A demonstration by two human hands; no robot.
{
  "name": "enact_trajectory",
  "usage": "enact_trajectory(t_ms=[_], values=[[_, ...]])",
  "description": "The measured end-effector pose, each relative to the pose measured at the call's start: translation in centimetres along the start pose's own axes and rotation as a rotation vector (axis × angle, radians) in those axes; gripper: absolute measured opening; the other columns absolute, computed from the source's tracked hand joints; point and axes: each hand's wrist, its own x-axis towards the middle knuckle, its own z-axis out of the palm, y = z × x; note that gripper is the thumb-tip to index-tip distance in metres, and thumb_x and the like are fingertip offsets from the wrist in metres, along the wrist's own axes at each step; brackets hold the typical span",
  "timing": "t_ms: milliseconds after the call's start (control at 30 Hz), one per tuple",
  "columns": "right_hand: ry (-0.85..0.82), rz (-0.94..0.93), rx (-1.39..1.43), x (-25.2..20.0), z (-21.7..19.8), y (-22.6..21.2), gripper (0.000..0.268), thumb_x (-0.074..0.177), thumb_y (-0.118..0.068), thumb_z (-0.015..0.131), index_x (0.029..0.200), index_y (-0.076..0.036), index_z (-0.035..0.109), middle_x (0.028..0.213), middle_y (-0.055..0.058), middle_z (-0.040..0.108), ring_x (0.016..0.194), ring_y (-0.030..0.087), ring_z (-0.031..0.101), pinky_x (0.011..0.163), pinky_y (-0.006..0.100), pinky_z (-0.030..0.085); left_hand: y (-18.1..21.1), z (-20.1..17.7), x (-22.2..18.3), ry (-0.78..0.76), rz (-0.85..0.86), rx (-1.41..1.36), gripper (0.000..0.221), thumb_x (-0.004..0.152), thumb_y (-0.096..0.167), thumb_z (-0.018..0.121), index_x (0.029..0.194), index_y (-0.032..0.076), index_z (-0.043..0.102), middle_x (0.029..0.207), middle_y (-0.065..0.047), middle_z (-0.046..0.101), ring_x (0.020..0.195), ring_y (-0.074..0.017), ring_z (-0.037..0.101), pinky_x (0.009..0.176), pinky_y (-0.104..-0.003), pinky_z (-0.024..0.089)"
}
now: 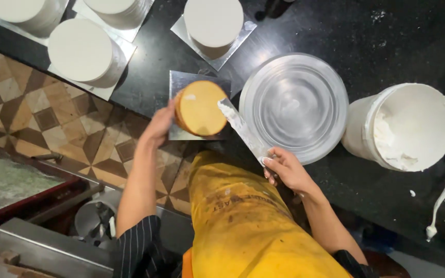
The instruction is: The person places a sponge cake on a turntable, scoops white frosting from a bucket with a spatula, and spreads it over the cake top and sides, rotating the turntable as they work. They then wipe frosting residue off the turntable with a sponge and set the finished cake aside with other frosted cakes.
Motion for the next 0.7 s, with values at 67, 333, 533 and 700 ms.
enact_trajectory(t_ms=[67, 333, 533, 700], values=[[-0.064, -0.024, -0.010, 0.5, 0.5, -0.3, 0.013, 0.099, -0.017, 0.060, 0.105, -0.006, 0.057, 0.075, 0.006, 0.070, 0.054, 0.010, 0.058, 0.049, 0.026, 0.044, -3.3, 1.6, 1.7, -0.118, 0.066, -0.282, 0.047, 0.109, 0.038, 0.050, 0.126, -0.002, 0.066, 0.120, -0.008, 0.071, 0.107, -0.0177, 0.065, 0.092, -0.035, 0.054], [-0.133, -0.510, -0.424, -0.6, 2.8, -3.7, 0.048, 0.099, -0.007, 0.058, 0.147, -0.008, 0.055, 0.117, 0.012, 0.070, 0.086, 0.018, 0.061, 0.077, 0.033, 0.052, -2.0, 3.7, -7.5, -0.032, 0.141, -0.787, 0.049, 0.107, 0.036, 0.049, 0.136, -0.002, 0.059, 0.132, -0.012, 0.068, 0.116, -0.0230, 0.067, 0.100, -0.039, 0.054], [0.224, -0.775, -1.096, 0.6, 7.0, -5.0, 0.054, 0.089, -0.005, 0.069, 0.139, -0.026, 0.063, 0.107, 0.016, 0.063, 0.090, 0.035, 0.062, 0.074, 0.043, 0.051, 2.3, 5.0, -12.1, 0.122, 0.379, -0.962, 0.055, 0.107, 0.041, 0.049, 0.142, -0.002, 0.052, 0.141, -0.013, 0.061, 0.124, -0.0245, 0.063, 0.107, -0.042, 0.053], [0.207, -0.685, -1.220, -5.6, 1.9, -5.2, 0.063, 0.077, -0.005, 0.070, 0.137, -0.023, 0.064, 0.109, 0.017, 0.063, 0.089, 0.037, 0.064, 0.071, 0.044, 0.053, 4.5, 4.0, -12.2, 0.294, 0.379, -1.000, 0.053, 0.106, 0.042, 0.049, 0.137, -0.002, 0.054, 0.134, -0.014, 0.064, 0.117, -0.0265, 0.064, 0.102, -0.046, 0.053]])
